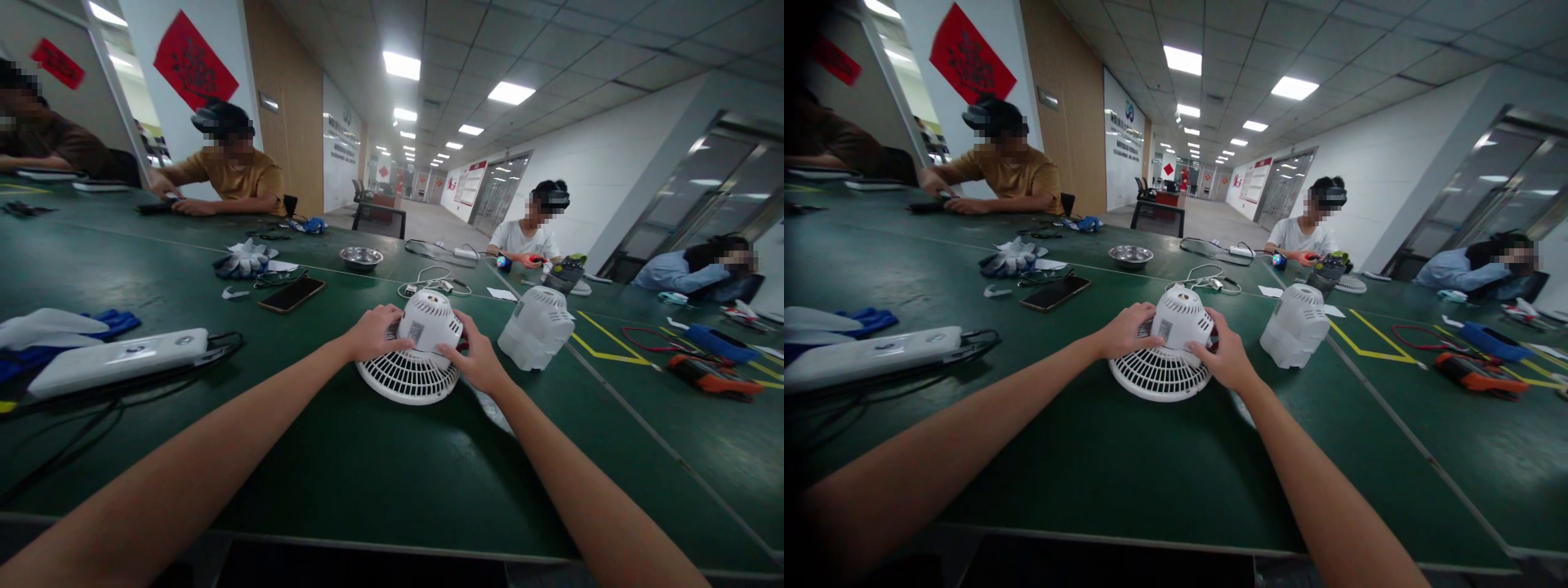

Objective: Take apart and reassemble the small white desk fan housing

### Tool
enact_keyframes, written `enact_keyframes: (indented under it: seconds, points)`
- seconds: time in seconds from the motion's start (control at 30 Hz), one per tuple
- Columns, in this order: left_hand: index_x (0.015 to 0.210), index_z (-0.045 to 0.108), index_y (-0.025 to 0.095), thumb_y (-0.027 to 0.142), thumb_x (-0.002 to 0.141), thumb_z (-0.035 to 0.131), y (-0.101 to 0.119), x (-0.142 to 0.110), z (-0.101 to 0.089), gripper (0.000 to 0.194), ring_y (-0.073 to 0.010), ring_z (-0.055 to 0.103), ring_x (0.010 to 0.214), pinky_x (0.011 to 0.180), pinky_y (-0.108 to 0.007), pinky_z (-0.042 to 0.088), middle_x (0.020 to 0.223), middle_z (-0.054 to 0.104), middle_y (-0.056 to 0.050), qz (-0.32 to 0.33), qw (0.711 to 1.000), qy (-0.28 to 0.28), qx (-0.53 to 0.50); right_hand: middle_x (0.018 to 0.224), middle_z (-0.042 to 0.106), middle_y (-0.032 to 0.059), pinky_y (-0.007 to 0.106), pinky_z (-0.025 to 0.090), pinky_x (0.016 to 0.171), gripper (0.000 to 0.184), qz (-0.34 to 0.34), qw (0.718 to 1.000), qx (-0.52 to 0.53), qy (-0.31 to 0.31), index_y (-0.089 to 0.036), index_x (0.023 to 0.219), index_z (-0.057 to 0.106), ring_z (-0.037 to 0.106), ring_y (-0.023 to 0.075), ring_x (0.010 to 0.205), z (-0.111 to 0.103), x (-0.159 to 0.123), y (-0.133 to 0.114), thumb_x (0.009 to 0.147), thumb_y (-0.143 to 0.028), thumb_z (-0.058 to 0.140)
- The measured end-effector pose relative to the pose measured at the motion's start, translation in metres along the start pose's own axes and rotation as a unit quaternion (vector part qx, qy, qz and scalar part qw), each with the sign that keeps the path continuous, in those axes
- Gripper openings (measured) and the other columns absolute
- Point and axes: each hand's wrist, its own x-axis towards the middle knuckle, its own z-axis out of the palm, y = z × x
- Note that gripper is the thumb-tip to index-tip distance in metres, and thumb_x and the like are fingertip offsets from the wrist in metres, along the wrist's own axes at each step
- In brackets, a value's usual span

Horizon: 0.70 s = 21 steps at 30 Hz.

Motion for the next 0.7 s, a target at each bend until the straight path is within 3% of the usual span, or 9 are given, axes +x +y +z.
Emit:
enact_keyframes:
  seconds: [0.7]
  points:
    - [0.133, 0.057, 0.018, 0.074, 0.084, 0.05, 0.0003, 0.0, 0.0002, 0.075, -0.0334, 0.054, 0.112, 0.095, -0.051, 0.043, 0.13, 0.058, -0.015, 0.005, 1.0, 0.003, 0.007, 0.123, 0.067, 0.0121, 0.041, 0.058, 0.077, 0.07, 0.004, 1.0, -0.005, -0.008, -0.022, 0.145, 0.04, 0.067, 0.0285, 0.101, -0.0014, 0.0001, -0.0028, 0.085, -0.044, 0.068]
